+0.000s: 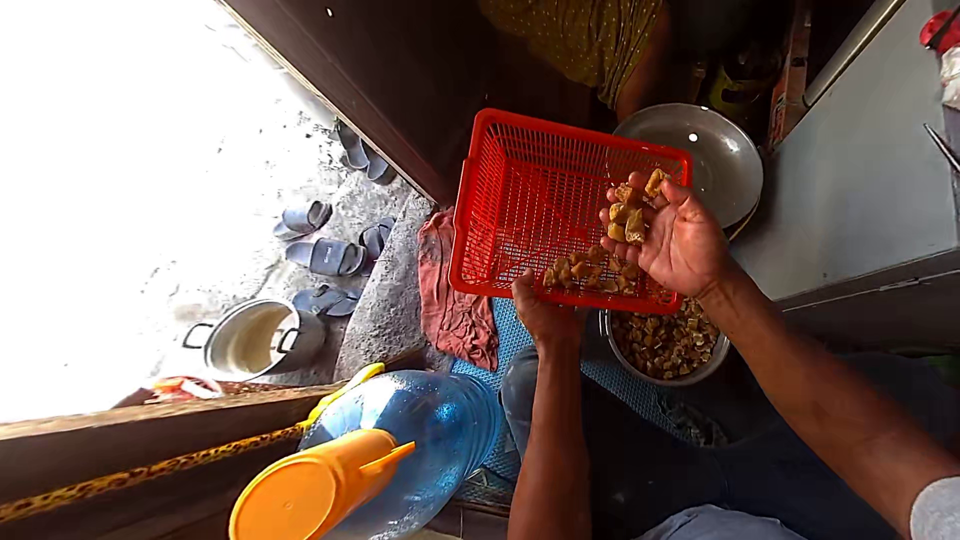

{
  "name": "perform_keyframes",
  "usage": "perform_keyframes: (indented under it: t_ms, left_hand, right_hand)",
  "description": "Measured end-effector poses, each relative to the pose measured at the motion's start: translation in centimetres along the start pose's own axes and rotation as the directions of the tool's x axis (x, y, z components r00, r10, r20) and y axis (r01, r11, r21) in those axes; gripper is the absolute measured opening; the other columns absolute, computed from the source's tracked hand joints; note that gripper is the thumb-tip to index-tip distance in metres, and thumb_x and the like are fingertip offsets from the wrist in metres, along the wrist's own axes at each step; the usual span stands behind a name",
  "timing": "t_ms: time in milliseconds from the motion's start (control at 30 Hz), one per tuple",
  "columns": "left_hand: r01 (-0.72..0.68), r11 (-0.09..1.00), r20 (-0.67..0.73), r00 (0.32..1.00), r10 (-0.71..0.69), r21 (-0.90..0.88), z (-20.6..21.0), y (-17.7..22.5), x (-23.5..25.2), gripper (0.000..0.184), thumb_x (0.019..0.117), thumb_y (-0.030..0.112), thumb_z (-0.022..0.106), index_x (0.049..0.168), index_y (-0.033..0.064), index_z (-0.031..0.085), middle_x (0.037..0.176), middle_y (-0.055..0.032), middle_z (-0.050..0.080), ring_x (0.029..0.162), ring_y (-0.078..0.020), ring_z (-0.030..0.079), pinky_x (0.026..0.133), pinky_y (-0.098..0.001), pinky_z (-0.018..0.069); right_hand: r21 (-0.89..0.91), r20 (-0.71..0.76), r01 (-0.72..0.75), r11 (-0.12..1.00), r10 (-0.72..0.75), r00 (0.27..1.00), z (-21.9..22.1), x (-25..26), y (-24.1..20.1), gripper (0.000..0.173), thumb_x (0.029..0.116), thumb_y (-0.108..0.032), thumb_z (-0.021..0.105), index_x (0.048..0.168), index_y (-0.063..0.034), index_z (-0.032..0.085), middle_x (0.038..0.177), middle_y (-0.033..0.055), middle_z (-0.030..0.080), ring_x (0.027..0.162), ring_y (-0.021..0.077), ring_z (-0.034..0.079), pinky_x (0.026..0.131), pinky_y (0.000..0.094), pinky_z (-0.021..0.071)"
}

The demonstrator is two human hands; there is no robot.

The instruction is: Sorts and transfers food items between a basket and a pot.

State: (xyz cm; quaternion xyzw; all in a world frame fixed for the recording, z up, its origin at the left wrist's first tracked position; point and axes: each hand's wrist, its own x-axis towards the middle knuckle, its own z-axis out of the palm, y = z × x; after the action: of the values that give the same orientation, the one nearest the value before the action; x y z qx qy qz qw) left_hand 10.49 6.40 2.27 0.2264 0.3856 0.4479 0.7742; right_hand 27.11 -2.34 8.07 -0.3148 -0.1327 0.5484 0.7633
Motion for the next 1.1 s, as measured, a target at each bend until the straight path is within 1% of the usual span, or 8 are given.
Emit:
perform_keyframes:
  t_ms: [133,233,400,600,733,833,933,1100]
  left_hand:
    - [-0.002,1.000,0.042,0.999,0.001,0.021,-0.2,-0.1,0.2,0.035,0.1056,0.041,0.034,0.116,0.0152,0.056,0.103,-0.0076,0.069,0.095,-0.0240,0.069,0.080,-0.0508,0.0587]
    - [-0.100,0.993,0.101,0.991,0.093,0.068,-1.2,-0.6,1.2,0.036,0.1060,0.036,0.031,0.126,0.0121,0.049,0.109,-0.0118,0.066,0.101,-0.0274,0.067,0.083,-0.0550,0.0575]
    - [-0.147,0.988,-0.036,0.988,0.149,0.053,-1.4,0.3,1.6,0.035,0.1061,0.033,0.032,0.124,0.0088,0.048,0.111,-0.0170,0.065,0.102,-0.0324,0.066,0.081,-0.0613,0.0559]
    - [-0.187,0.982,-0.010,0.982,0.187,0.030,-2.2,0.7,2.2,0.034,0.1045,0.031,0.030,0.120,0.0060,0.048,0.110,-0.0200,0.063,0.104,-0.0354,0.065,0.084,-0.0643,0.0541]
    - [-0.201,0.980,0.034,0.979,0.201,-0.003,-1.7,0.4,2.0,0.032,0.1033,0.028,0.030,0.115,0.0055,0.049,0.106,-0.0177,0.063,0.101,-0.0310,0.065,0.086,-0.0584,0.0553]
    - [-0.189,0.982,0.043,0.981,0.189,-0.005,-1.4,0.3,2.1,0.033,0.1045,0.027,0.029,0.119,0.0045,0.048,0.110,-0.0186,0.063,0.106,-0.0312,0.064,0.089,-0.0594,0.0544]
    - [-0.191,0.982,0.034,0.981,0.191,0.001,-1.2,0.2,2.5,0.032,0.1035,0.026,0.030,0.119,0.0039,0.047,0.113,-0.0205,0.062,0.109,-0.0336,0.063,0.091,-0.0622,0.0528]
    - [-0.185,0.983,0.045,0.982,0.185,-0.007,-0.9,0.3,2.4,0.032,0.1033,0.027,0.030,0.118,0.0056,0.048,0.113,-0.0187,0.063,0.109,-0.0323,0.064,0.091,-0.0616,0.0533]
  right_hand:
    - [-0.380,0.073,0.109,0.919,-0.088,0.993,0.4,0.7,-0.2,0.047,0.1091,-0.035,0.029,0.145,-0.0104,0.048,0.142,0.0103,0.056,0.127,0.0240,0.057,0.105,0.0468,0.0503]
    - [-0.749,0.199,0.265,0.607,-0.176,0.964,1.8,0.5,-1.5,0.040,0.1090,-0.023,0.041,0.138,0.0001,0.058,0.138,0.0109,0.063,0.127,0.0176,0.059,0.109,0.0382,0.0497]
    - [-0.626,0.138,0.343,0.700,-0.334,0.932,-1.4,-4.7,-3.6,0.027,0.1045,-0.015,0.043,0.121,0.0016,0.057,0.121,0.0173,0.068,0.104,0.0280,0.071,0.090,0.0477,0.0612]
    - [-0.404,-0.464,-0.309,0.861,0.098,0.880,-18.8,-9.1,5.7,0.029,0.1017,-0.015,0.043,0.129,-0.0146,0.054,0.114,0.0038,0.067,0.096,0.0207,0.069,0.083,0.0433,0.0608]
    - [-0.510,-0.702,-0.633,0.583,0.143,0.697,-25.0,-7.6,12.9,0.047,0.0968,-0.030,0.068,0.135,-0.0076,0.053,0.120,0.0147,0.063,0.098,0.0265,0.066,0.081,0.0474,0.0584]
    - [-0.753,-0.627,-0.616,0.232,0.028,0.778,-27.1,-6.4,16.7,0.081,0.0836,-0.042,0.083,0.147,-0.0041,0.049,0.144,0.0248,0.053,0.130,0.0382,0.055,0.106,0.0585,0.0479]
    - [-0.856,-0.514,-0.510,-0.082,0.041,0.857,-25.5,-5.8,19.0,0.079,0.0850,-0.040,0.080,0.150,-0.0090,0.047,0.146,0.0238,0.051,0.136,0.0429,0.049,0.108,0.0642,0.0440]
    - [-0.750,-0.627,-0.641,0.162,0.132,0.768,-25.1,-7.1,17.3,0.046,0.0945,-0.012,0.067,0.139,-0.0086,0.055,0.123,0.0253,0.065,0.102,0.0389,0.069,0.083,0.0581,0.0576]
